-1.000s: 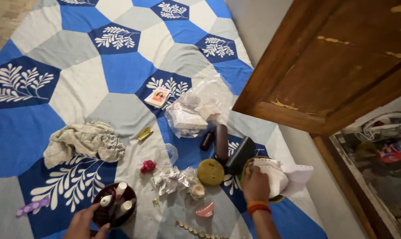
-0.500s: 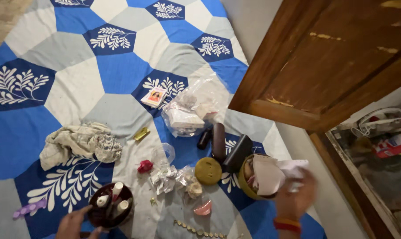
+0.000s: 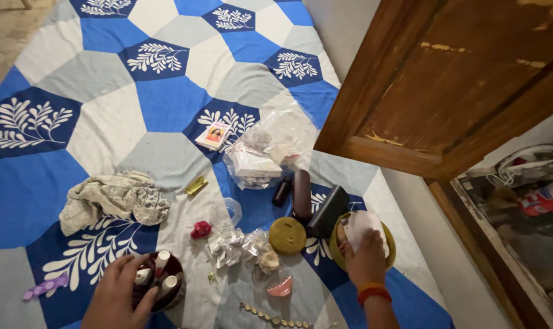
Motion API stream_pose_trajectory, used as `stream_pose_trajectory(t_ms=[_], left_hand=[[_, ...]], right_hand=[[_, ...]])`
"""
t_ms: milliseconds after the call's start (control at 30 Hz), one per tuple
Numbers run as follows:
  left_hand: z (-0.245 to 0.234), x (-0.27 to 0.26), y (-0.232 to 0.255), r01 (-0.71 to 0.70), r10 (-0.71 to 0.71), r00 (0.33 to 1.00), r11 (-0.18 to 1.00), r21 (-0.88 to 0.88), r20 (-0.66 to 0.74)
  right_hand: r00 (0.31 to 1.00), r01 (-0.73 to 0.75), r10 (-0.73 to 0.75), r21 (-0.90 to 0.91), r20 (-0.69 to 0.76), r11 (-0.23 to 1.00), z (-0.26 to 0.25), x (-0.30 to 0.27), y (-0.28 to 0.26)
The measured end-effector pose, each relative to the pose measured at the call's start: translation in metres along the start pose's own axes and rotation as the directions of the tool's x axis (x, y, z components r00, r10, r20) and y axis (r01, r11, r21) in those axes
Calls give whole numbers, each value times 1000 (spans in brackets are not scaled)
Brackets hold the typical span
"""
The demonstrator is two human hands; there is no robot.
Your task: The person organizes various small items on a bed, including bottles, jewelry, and plastic containers. They pick up and place items into bowls and a plastic bag, sorting them into different groups.
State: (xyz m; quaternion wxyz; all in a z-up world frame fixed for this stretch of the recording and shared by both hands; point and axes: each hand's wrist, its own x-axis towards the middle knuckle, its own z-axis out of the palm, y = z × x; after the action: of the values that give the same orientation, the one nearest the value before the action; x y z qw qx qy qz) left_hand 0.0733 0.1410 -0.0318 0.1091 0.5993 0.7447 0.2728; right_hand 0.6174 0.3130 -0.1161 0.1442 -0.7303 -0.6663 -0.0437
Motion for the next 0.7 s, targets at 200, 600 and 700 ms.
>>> stream_pose_trajectory(t_ms=[200,600,700], left_hand=[[-26,14,37,-76,79,997,991,-111,25],[10,9,10,-147,156,987,977,-155,46],[14,8,-2,-192,195,981,968,-160,3]], right_hand=[[995,100,-100,-143,6,985,-25,27,-6],[947,-68,60,14,315,998,-101,49,-29],[903,-167,124,71,411,983,-91,45,-13]])
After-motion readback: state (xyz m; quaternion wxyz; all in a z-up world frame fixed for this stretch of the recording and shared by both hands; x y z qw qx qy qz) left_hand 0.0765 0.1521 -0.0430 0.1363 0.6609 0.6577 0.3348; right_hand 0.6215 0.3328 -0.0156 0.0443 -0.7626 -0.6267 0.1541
